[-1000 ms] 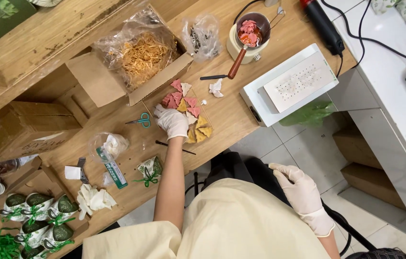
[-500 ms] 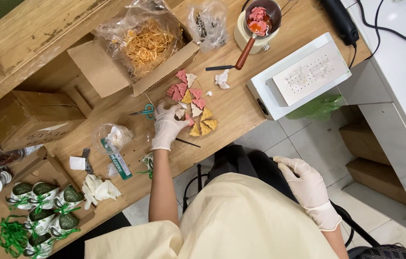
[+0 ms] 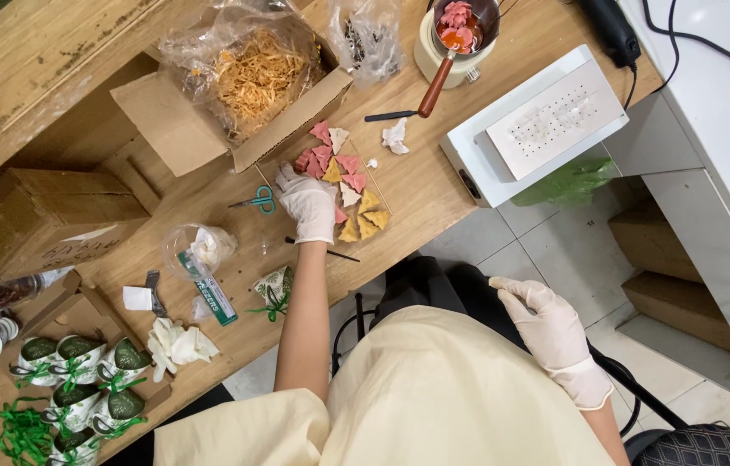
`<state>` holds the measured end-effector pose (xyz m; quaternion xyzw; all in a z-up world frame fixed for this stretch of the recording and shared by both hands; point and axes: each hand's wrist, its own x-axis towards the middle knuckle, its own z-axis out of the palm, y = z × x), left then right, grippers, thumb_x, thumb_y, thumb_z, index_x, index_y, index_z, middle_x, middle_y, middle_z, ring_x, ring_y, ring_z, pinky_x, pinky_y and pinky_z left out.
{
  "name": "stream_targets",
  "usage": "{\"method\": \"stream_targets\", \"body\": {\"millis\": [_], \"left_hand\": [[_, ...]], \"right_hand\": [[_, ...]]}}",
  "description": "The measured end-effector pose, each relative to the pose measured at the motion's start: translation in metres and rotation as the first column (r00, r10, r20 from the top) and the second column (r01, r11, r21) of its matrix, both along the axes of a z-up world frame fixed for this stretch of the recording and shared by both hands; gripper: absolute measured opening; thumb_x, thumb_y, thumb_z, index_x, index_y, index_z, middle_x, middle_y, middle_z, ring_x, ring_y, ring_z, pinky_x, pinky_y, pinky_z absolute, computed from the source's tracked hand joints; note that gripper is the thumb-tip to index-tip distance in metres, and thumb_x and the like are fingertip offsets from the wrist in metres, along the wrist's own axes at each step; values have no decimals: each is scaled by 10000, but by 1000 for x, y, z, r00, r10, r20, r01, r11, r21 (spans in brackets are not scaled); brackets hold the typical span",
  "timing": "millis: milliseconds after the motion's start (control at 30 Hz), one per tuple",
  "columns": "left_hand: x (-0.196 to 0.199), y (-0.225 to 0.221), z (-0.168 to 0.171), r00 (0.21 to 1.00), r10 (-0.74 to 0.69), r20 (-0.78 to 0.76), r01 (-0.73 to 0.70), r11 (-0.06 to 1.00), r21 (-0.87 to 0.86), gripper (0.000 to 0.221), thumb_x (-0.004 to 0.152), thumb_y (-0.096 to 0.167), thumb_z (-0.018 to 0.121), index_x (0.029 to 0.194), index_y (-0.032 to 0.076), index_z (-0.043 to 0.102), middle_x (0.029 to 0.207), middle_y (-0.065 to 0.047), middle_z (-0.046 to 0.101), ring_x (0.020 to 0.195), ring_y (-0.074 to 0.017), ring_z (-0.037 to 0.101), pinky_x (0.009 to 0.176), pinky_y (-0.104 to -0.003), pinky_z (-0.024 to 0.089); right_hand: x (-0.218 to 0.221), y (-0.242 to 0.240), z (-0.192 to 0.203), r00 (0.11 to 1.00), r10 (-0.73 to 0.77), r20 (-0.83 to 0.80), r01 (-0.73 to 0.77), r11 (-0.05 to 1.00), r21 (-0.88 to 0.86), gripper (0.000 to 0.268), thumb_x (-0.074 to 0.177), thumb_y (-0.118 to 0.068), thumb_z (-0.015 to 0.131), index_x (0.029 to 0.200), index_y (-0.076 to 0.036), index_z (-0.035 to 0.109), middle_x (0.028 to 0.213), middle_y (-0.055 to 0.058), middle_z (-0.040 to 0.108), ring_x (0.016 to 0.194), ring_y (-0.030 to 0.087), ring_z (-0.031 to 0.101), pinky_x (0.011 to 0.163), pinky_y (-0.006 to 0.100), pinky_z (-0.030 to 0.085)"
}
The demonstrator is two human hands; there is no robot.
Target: Using a heat gun to smooth melted wax and sorting wax decorations in a production area.
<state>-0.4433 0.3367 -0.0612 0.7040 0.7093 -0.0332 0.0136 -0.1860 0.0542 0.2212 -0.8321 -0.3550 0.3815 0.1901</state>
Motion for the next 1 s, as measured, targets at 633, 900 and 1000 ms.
{"method": "stream_targets", "body": {"millis": [633,900,1000], "left_hand": [[-14,-7,25,950,2,-313,-43,991,-126,717,908,565,600,1408,51,624,1595,-193,434,1461,-399,353,1191,-692,43],[39,-77,257,917,190,350,-152,979,-135,312,983,404,779,1077,106,789,1134,-191,737,1001,-322,667,934,-497,524],[88,-132,241,290,203,935,105,965,-242,163,935,137,732,1085,74,737,1000,-19,738,880,-80,662,788,-227,536]], "right_hand": [[20,-20,10,996,33,85,-39,997,71,230,931,-231,634,1118,-202,766,966,55,751,916,272,697,816,393,548],[55,-45,3,992,-51,-116,81,960,270,247,958,-215,630,1172,-169,743,1007,26,742,892,211,707,808,337,556],[72,-48,2,815,-283,-506,410,898,158,309,958,-203,650,1257,-172,721,931,11,668,789,146,608,730,295,500]]}}
